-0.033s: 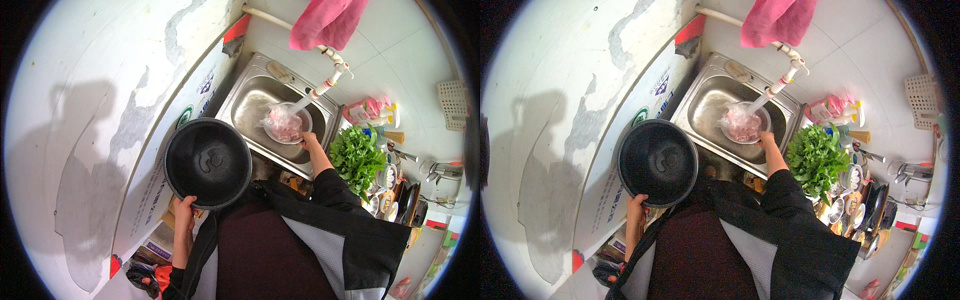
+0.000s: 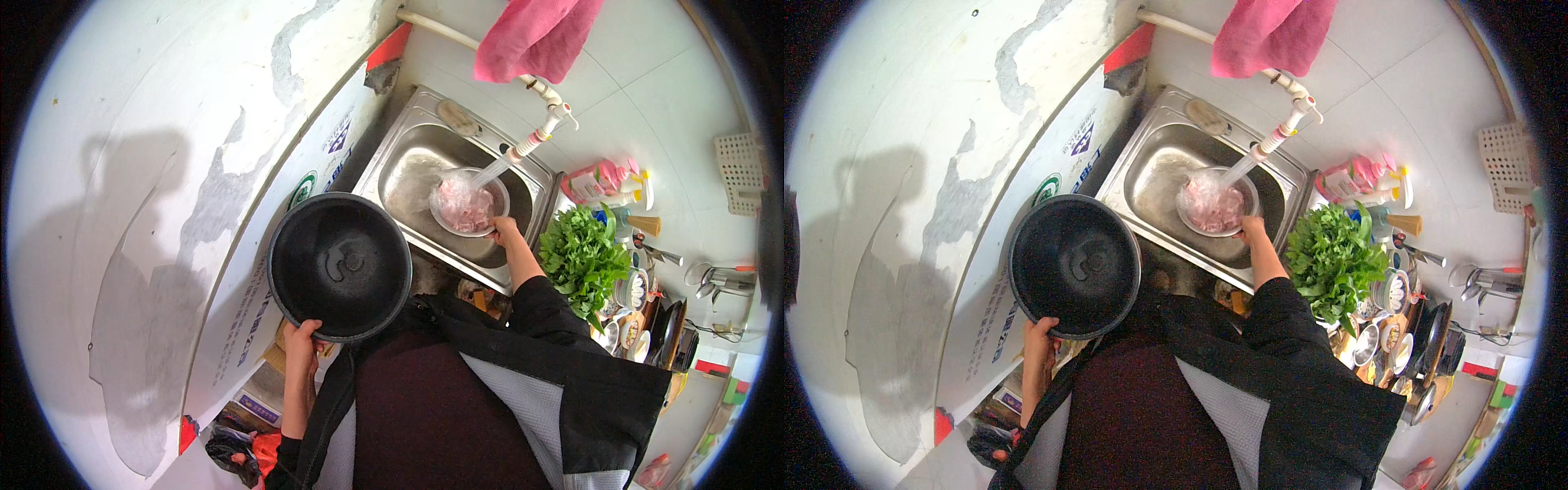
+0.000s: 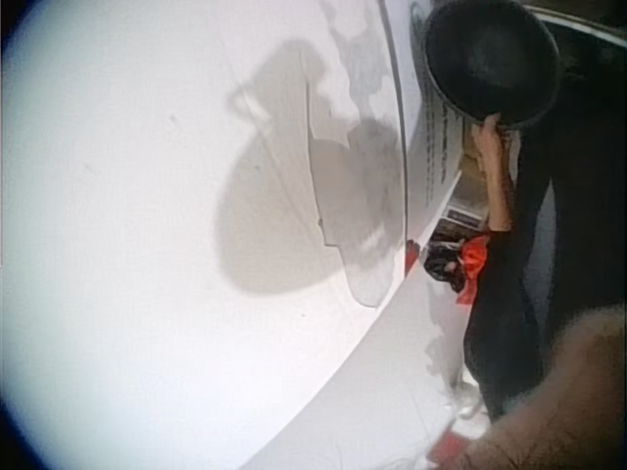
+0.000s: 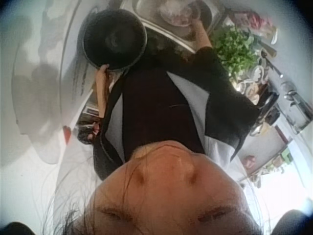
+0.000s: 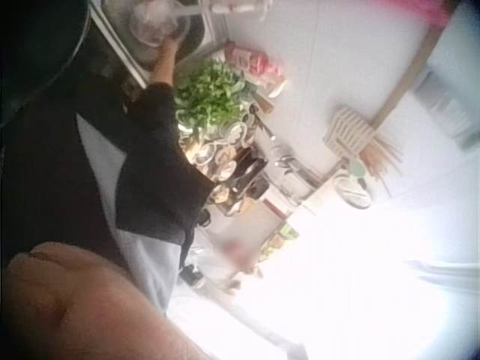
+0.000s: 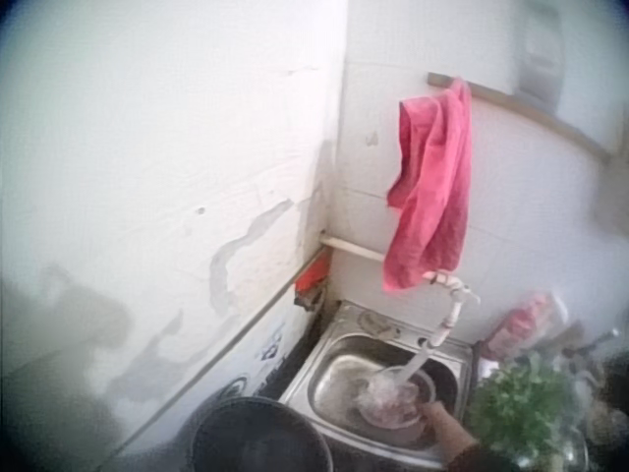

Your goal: The person removes a lid from a pot, rinses the pot, then washes raw meat pieces under running water in a sink. The meat is transferred into the pot, rinsed again, and the pot is wiped with a cloth.

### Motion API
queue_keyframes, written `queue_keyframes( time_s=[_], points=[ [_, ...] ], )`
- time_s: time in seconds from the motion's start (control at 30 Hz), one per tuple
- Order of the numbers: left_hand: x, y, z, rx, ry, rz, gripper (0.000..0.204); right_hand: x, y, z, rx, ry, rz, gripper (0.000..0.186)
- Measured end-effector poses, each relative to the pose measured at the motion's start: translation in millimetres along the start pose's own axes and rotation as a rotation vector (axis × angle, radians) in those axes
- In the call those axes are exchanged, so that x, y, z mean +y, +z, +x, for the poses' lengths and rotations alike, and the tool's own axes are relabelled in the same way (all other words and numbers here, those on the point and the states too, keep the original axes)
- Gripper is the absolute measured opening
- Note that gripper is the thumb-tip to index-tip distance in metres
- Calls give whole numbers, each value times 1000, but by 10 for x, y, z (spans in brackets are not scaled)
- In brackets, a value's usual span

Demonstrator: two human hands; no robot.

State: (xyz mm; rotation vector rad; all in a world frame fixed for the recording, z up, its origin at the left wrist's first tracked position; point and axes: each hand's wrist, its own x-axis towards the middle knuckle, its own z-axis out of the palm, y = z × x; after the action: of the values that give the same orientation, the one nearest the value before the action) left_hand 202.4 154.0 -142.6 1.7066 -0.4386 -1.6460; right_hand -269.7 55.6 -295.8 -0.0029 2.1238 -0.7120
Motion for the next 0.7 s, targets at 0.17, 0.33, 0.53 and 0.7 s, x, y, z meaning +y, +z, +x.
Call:
queue_keyframes(
  time_s=[0.17,0.33,0.53,0.7],
  points=[
    [-29,-38,21,0,-7,-15,14,-14,18,-170,-108,-77,-3,12],
    [-60,-76,37,19,-24,-14,18,-51,16,-282,-154,-125,-58,16],
    [-79,-111,51,-3,-45,-40,20,-114,54,-163,-183,-130,-250,13],
    [-86,-136,48,10,-42,-30,19,-178,162,-173,-227,-136,-215,7]
  ],
)
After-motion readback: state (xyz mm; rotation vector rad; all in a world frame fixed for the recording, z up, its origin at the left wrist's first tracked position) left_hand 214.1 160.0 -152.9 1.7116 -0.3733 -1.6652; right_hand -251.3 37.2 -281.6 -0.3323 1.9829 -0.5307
